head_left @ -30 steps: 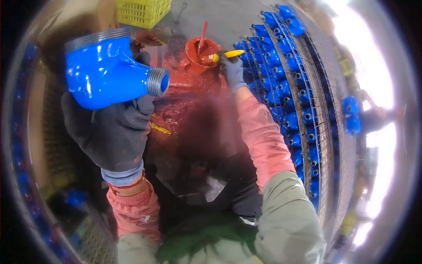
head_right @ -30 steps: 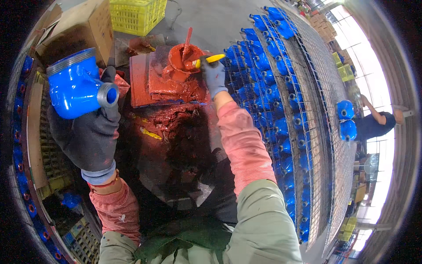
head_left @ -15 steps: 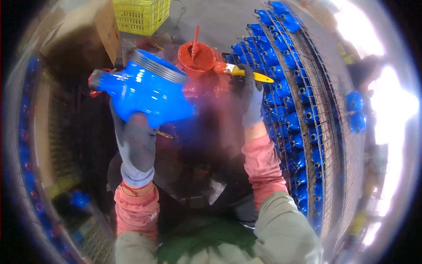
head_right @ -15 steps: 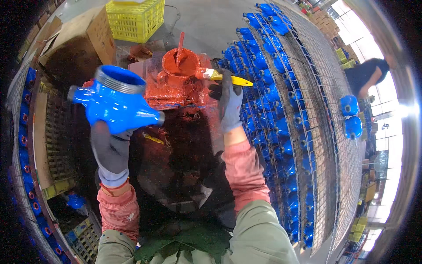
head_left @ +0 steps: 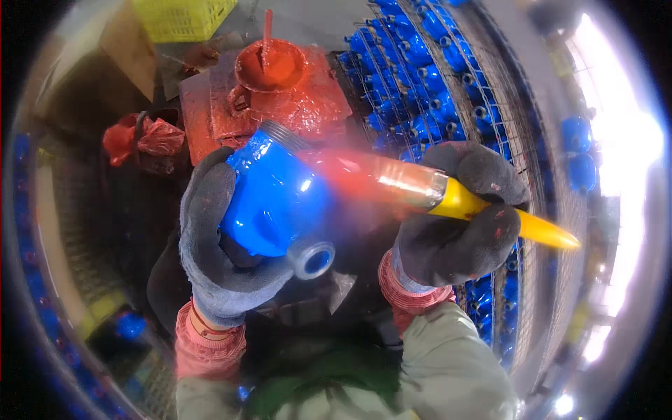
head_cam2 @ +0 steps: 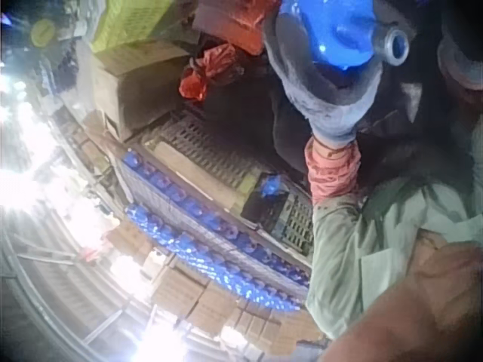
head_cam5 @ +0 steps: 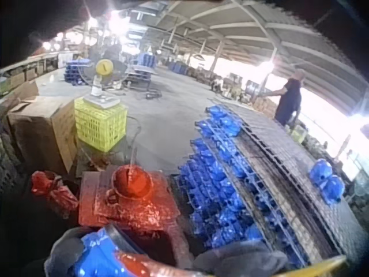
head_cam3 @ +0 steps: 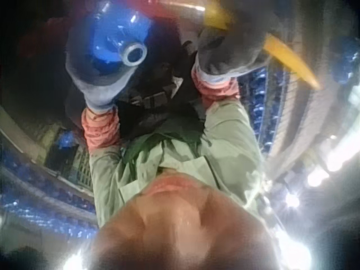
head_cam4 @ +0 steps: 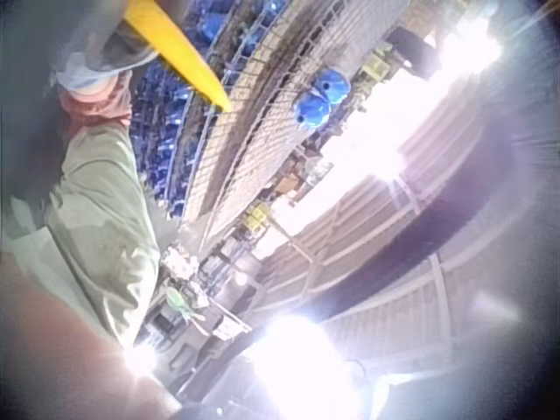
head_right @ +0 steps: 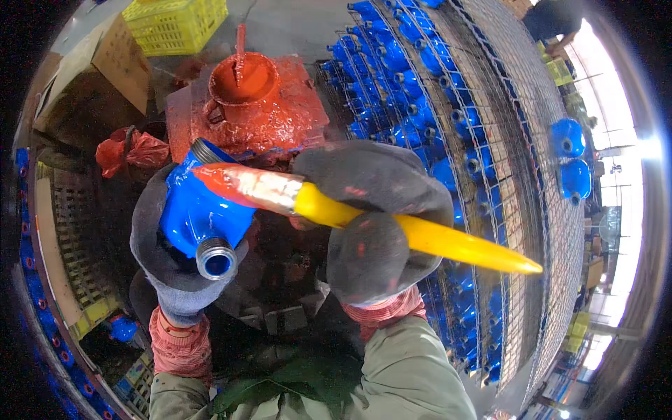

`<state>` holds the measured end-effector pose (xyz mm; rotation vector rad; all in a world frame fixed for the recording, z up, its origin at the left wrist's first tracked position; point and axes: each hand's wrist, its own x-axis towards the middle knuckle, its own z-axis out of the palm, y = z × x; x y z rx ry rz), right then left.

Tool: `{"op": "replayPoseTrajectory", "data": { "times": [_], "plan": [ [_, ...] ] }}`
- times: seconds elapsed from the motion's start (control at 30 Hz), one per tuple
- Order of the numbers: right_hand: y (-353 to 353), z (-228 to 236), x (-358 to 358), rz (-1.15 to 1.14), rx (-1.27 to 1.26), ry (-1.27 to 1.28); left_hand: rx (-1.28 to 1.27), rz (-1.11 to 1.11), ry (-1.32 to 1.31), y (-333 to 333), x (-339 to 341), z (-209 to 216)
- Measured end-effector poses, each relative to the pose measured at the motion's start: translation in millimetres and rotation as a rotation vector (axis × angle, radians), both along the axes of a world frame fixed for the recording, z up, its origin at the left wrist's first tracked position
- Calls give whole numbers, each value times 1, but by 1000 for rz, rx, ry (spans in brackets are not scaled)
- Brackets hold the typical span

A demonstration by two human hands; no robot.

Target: The person picks up a blue water meter housing from a wire rack, applies red paint to the threaded openings and interior rim with a brush, and places it back on the rack before repeating the process.

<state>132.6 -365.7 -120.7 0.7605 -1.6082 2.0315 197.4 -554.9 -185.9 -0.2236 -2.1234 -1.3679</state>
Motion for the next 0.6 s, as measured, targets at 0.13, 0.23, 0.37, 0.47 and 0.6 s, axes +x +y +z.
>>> {"op": "replayPoseTrajectory", "data": {
  "times": [0.13,0.23,0.37,0.47,0.6],
  "plan": [
    [4,-1,-3,-155,178,73,-65,27,-13,4,0,-2],
    [-4,-5,-5,-178,26,102,-40,70,-31,7,1,-6],
    [3,-3,-9,-192,156,140,-51,57,-31,6,-1,-1],
    [-5,-5,-7,-225,146,159,-16,18,0,5,-2,-2],
    [2,-6,-11,-206,300,308,38,51,5,9,-2,5]
  ]
}}
